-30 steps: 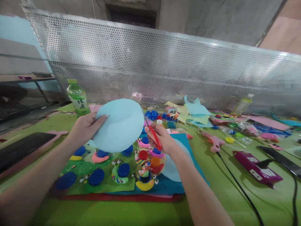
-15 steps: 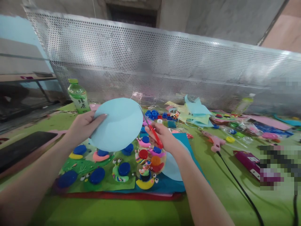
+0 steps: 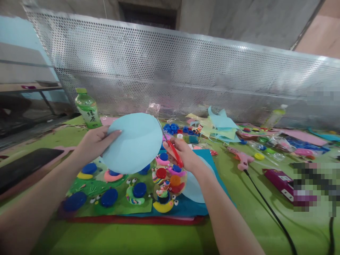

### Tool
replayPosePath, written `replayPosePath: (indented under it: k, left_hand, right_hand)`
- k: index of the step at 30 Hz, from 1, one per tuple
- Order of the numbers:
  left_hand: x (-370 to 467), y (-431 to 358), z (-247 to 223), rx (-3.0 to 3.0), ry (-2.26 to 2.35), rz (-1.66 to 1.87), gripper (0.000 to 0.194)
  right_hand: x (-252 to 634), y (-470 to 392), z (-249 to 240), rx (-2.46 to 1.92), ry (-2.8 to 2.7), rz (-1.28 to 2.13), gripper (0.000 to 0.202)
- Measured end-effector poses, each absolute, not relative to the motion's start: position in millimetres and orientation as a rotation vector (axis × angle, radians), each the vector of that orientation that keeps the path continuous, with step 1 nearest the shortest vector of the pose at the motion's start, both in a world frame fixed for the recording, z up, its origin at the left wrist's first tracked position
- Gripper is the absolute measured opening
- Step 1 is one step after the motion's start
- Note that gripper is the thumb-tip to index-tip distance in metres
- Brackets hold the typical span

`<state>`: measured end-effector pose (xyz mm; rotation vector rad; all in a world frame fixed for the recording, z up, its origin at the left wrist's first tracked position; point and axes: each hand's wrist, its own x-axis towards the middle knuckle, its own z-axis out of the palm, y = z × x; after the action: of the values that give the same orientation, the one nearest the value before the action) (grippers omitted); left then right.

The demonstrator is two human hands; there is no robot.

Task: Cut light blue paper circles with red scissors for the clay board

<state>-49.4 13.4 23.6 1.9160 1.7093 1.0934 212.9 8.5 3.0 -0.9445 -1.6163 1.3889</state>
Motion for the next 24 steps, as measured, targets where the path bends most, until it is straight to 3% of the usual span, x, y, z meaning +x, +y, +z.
replayPosePath:
  k: [24]
  left_hand:
    - [-51.9,10.6,26.2,1.921,1.596,0.983,0.041]
  right_hand:
    - [225.0,3.2,10.4,-1.03,-1.656,1.446,0.035]
